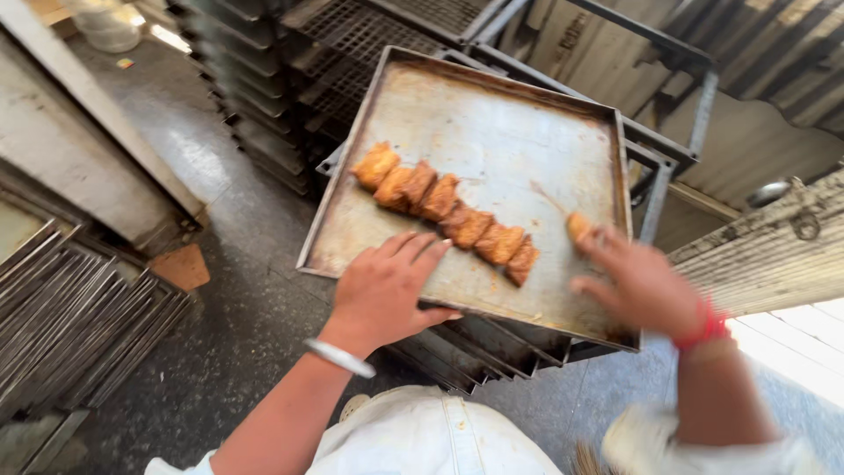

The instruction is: The person scrapes food residue off metal baking trays using a metal scraper. They remove several trays from a rack, scrape them clean, and place them back. They also gather baked goods from a tray and place them on a counter.

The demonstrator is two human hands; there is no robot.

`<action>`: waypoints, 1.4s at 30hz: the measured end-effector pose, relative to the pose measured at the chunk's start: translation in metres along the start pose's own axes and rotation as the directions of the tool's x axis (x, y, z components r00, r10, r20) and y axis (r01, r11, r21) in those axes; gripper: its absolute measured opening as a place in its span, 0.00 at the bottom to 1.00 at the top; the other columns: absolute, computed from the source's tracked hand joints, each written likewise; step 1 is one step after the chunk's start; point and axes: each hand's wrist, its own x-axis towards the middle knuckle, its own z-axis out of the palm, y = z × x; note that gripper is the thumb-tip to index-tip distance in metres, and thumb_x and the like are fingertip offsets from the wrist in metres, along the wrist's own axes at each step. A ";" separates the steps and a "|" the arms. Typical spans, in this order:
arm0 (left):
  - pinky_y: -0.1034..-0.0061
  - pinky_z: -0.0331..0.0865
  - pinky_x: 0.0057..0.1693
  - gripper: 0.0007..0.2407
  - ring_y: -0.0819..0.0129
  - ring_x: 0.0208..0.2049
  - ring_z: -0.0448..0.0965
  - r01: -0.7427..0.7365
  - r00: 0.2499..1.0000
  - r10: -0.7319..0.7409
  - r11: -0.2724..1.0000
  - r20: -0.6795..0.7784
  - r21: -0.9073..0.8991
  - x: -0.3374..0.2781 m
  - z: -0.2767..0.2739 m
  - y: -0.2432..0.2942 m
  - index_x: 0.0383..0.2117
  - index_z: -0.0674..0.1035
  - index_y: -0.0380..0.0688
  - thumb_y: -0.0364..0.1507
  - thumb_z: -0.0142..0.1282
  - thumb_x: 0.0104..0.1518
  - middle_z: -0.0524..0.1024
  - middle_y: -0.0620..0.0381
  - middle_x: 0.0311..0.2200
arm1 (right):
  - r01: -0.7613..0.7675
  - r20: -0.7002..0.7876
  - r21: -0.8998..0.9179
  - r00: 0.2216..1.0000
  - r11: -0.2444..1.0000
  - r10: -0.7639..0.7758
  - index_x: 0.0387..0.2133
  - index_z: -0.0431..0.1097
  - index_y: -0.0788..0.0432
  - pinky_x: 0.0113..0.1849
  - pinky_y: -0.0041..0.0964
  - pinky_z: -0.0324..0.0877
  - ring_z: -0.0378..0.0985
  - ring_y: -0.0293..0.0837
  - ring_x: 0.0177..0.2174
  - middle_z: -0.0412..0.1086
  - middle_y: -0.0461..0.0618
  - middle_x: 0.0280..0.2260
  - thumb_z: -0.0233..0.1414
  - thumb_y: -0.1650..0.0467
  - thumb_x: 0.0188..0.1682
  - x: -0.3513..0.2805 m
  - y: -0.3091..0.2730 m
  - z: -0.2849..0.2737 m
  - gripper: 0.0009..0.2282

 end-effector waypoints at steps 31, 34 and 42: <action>0.67 0.69 0.60 0.13 0.62 0.52 0.73 0.327 0.849 -0.304 0.945 -0.432 -0.023 -0.067 -0.016 -0.012 0.51 0.80 0.54 0.24 0.59 0.61 0.74 0.58 0.49 | 0.025 -0.420 0.407 0.893 0.913 0.163 0.61 0.63 0.57 0.44 0.45 0.72 0.73 0.54 0.52 0.68 0.59 0.56 0.61 0.63 0.41 -0.044 -0.123 0.019 0.32; 0.61 0.65 0.59 0.18 0.62 0.47 0.75 0.353 0.881 -0.368 0.930 -0.296 -0.104 -0.057 -0.027 -0.016 0.55 0.77 0.54 0.36 0.64 0.59 0.75 0.61 0.44 | -0.044 -0.425 0.324 0.886 0.945 0.187 0.61 0.64 0.57 0.50 0.51 0.67 0.68 0.57 0.55 0.67 0.60 0.55 0.60 0.60 0.42 -0.043 -0.125 0.021 0.32; 0.51 0.55 0.67 0.32 0.45 0.66 0.59 -0.177 0.979 0.180 0.983 -0.096 0.042 0.016 -0.050 -0.081 0.63 0.68 0.52 0.51 0.61 0.54 0.62 0.44 0.63 | -0.145 -0.429 0.214 0.875 0.966 0.226 0.65 0.58 0.58 0.60 0.61 0.48 0.52 0.67 0.60 0.54 0.69 0.60 0.59 0.55 0.42 -0.031 -0.133 0.014 0.37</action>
